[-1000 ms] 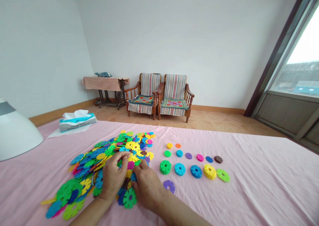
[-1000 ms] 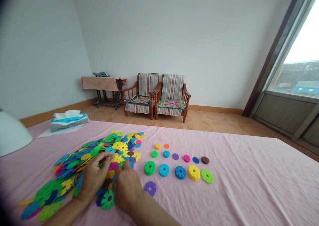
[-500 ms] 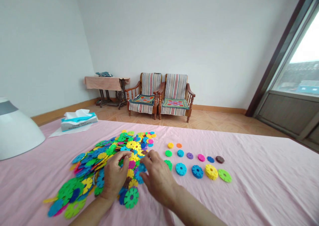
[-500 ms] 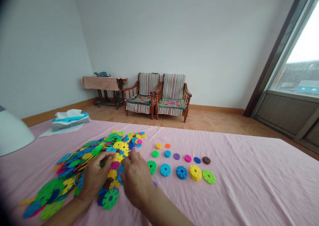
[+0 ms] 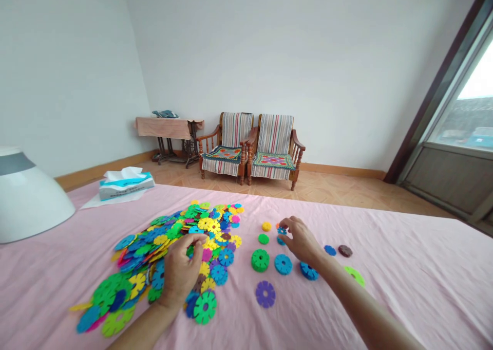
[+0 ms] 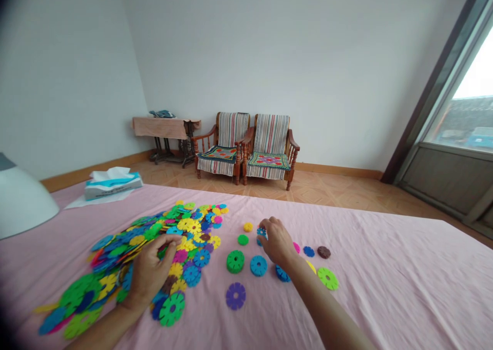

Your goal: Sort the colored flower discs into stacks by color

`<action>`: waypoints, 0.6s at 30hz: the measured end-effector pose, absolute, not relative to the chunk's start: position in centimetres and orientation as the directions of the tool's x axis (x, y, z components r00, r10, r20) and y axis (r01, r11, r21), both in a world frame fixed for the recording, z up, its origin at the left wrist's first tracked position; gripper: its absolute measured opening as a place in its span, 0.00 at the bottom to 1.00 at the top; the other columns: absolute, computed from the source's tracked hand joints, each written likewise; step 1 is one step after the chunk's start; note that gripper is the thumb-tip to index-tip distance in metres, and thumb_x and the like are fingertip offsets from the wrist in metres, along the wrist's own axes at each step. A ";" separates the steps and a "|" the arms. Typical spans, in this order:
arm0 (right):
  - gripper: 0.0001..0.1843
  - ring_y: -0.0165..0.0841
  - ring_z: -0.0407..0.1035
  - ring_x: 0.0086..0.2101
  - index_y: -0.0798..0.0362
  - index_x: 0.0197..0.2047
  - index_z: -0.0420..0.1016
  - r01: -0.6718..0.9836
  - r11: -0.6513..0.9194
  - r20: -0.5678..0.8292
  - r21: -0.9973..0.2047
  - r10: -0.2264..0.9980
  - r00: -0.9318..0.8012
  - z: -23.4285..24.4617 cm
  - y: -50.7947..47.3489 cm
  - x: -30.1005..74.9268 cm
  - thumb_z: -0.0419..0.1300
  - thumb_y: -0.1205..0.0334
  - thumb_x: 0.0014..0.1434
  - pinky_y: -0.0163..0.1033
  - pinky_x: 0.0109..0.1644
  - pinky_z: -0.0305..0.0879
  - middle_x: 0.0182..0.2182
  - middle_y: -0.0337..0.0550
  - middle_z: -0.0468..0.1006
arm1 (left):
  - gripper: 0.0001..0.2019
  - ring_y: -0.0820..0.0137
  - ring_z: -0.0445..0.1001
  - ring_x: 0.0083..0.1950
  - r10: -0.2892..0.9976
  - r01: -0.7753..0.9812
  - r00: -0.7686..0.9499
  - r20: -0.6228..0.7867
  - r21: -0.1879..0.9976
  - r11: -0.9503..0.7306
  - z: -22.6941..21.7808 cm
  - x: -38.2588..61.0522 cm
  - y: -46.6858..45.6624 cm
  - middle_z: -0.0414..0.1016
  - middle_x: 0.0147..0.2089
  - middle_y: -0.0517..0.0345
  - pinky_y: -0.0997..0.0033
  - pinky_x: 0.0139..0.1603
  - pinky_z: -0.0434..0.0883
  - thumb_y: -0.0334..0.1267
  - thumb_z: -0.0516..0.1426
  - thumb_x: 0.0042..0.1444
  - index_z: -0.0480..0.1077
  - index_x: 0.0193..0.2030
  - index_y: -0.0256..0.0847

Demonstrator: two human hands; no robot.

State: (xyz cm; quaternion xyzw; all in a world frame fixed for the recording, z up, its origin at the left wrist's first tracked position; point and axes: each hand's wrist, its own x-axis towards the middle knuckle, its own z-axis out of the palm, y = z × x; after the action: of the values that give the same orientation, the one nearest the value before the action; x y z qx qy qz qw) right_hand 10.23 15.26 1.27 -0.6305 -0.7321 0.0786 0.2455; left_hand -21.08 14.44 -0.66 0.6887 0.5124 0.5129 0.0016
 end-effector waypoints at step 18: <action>0.10 0.36 0.68 0.40 0.56 0.40 0.73 0.905 0.160 0.173 -0.395 0.980 -0.098 0.6 15.1 10.5 0.57 0.66 0.53 0.36 0.44 0.60 0.39 0.48 0.73 | 0.10 0.64 0.79 0.36 0.712 0.711 -0.050 0.701 0.525 -0.468 -0.7 -21.0 14.4 0.81 0.33 0.58 0.68 0.40 0.72 0.39 0.52 0.58 0.74 0.33 0.43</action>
State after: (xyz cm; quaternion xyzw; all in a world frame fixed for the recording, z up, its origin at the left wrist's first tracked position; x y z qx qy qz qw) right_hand 10.49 15.11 0.57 -0.6411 -0.7350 0.0943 0.1997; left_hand -21.04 14.36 -0.65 0.6894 0.5159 0.5086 0.0003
